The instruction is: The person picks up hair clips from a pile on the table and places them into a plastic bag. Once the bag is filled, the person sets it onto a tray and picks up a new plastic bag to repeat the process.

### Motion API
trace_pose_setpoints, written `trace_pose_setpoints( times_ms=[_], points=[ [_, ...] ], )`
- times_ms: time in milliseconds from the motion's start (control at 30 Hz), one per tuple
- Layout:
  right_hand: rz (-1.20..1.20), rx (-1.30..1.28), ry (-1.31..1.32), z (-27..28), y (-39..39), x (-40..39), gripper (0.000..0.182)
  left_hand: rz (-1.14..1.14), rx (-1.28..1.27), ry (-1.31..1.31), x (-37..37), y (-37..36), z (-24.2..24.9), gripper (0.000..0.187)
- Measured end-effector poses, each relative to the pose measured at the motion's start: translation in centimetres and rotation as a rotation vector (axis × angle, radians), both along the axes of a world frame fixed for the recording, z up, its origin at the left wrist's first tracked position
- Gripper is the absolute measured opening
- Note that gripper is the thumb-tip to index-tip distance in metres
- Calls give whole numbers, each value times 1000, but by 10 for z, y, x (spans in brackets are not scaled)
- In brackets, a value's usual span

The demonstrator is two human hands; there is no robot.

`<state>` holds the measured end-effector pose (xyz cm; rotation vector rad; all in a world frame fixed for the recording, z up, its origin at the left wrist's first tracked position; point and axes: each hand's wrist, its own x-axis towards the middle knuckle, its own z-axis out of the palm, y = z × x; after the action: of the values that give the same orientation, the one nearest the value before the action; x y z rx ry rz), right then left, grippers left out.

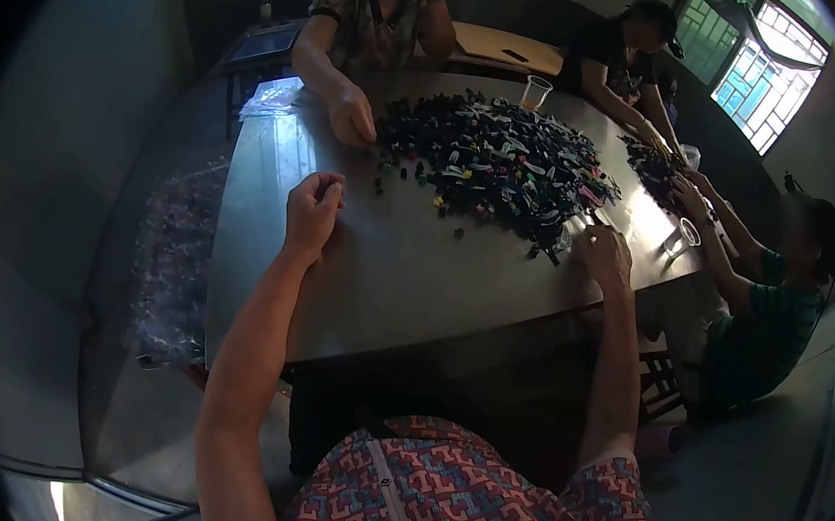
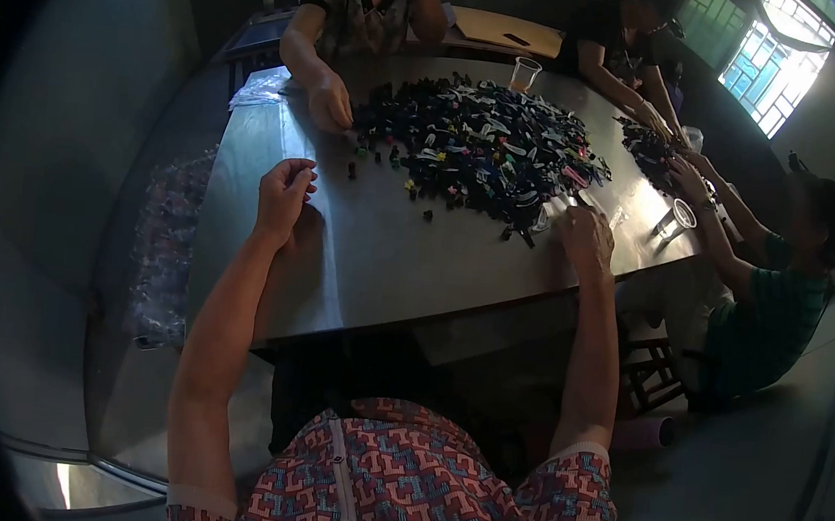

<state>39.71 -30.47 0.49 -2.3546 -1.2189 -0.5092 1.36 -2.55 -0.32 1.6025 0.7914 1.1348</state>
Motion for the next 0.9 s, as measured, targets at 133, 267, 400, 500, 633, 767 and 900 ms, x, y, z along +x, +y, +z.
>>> trace_pose_setpoints(
  times_ms=[133,267,400,500,633,767,900],
  points=[
    [-34,-73,2,8,0,-3,18,0,-23,8,0,-1,2,18],
    [18,-66,74,15,-4,2,18,-13,-30,-16,0,-4,6,17],
    [-92,-266,172,30,2,11,22,-7,-47,-3,0,-6,9,16],
    [-58,-76,95,16,0,33,17,-4,-27,33,-1,-5,8,18],
    [-41,9,242,17,1,48,19,-25,-42,5,-1,-1,3,18],
    [46,211,444,11,2,61,28,-25,-45,6,-1,-1,4,17],
    [-60,201,715,23,-2,54,33,-27,-45,6,-1,-2,5,17]
  ],
)
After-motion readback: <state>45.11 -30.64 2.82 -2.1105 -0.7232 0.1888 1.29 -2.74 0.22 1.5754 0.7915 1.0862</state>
